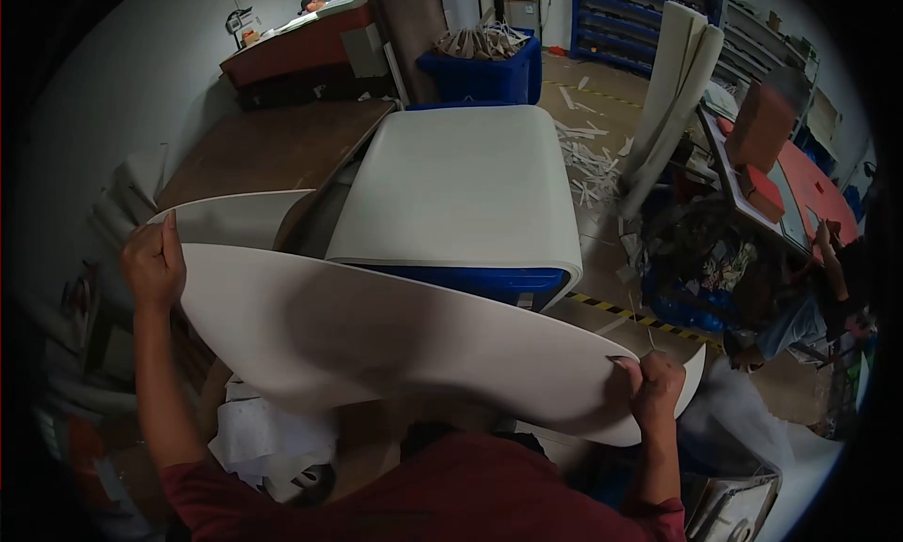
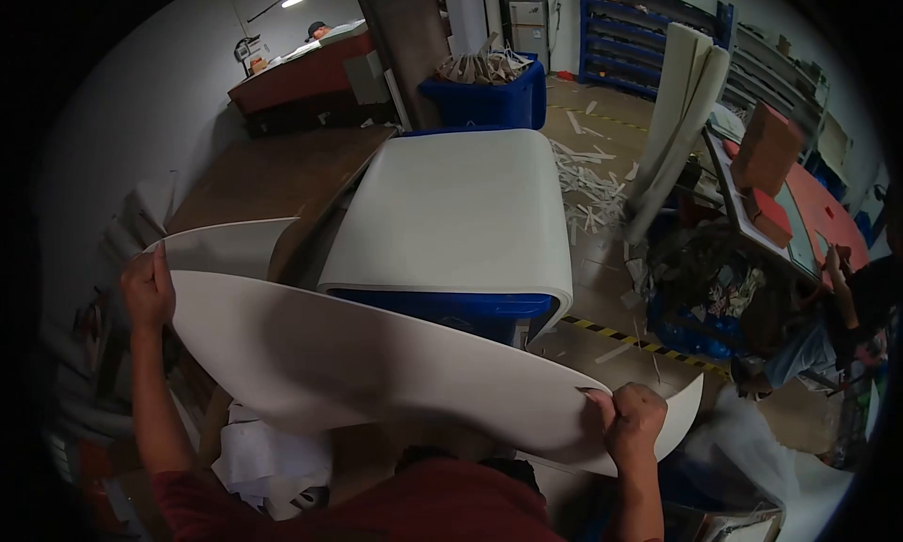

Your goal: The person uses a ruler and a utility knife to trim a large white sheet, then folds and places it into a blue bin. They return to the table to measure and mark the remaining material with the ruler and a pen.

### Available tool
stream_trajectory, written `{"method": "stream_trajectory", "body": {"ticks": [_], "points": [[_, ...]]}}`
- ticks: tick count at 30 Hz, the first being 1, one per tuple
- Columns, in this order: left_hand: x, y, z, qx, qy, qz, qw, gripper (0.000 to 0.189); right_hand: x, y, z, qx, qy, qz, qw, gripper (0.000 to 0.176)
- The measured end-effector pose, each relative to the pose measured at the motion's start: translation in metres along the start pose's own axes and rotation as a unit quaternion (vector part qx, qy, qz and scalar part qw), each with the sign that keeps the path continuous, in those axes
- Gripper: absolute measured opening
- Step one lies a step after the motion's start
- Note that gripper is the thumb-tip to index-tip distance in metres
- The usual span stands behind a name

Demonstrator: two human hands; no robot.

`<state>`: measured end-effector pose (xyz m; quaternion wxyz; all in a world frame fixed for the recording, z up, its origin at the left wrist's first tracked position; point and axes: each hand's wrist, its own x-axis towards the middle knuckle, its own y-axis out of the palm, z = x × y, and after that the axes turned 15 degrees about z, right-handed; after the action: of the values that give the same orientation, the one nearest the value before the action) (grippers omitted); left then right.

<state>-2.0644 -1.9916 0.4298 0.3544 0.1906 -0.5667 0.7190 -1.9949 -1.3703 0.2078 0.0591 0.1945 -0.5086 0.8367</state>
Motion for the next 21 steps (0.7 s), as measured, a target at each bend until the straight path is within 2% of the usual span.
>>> {"method": "stream_trajectory", "body": {"ticks": [2, 6, 9, 13, 14, 16, 17, 18, 19, 21], "points": [[0.014, 0.018, 0.008, 0.013, -0.022, 0.027, 0.999, 0.04, 0.033, -0.003, -0.003, 0.003, -0.056, 0.013, 0.998, 0.052], [0.037, 0.062, 0.026, 0.007, -0.06, 0.046, 0.997, 0.042, 0.084, -0.004, -0.019, 0.021, -0.08, 0.028, 0.996, 0.053], [0.068, 0.101, 0.038, 0.001, -0.091, 0.081, 0.993, 0.044, 0.137, -0.011, -0.025, -0.023, -0.116, -0.011, 0.993, 0.058], [0.115, 0.168, 0.056, -0.056, -0.1, 0.081, 0.99, 0.044, 0.228, -0.012, -0.042, -0.071, -0.095, -0.032, 0.992, 0.059], [0.131, 0.186, 0.063, -0.07, -0.1, 0.084, 0.989, 0.046, 0.258, -0.011, -0.048, -0.079, -0.08, -0.035, 0.993, 0.06], [0.176, 0.227, 0.078, -0.079, -0.081, 0.071, 0.991, 0.049, 0.335, -0.009, -0.057, -0.127, -0.107, -0.059, 0.984, 0.06], [0.2, 0.251, 0.088, -0.077, -0.061, 0.064, 0.993, 0.052, 0.376, -0.012, -0.049, -0.169, -0.101, -0.059, 0.979, 0.057], [0.228, 0.279, 0.1, -0.086, -0.078, 0.068, 0.991, 0.053, 0.423, -0.011, -0.058, -0.191, -0.106, -0.049, 0.974, 0.051], [0.259, 0.312, 0.112, -0.094, -0.092, 0.074, 0.989, 0.054, 0.468, -0.009, -0.057, -0.192, -0.033, -0.021, 0.981, 0.045], [0.315, 0.385, 0.125, -0.109, -0.082, 0.047, 0.99, 0.045, 0.558, 0.006, -0.082, -0.295, -0.052, -0.041, 0.953, 0.041]]}}
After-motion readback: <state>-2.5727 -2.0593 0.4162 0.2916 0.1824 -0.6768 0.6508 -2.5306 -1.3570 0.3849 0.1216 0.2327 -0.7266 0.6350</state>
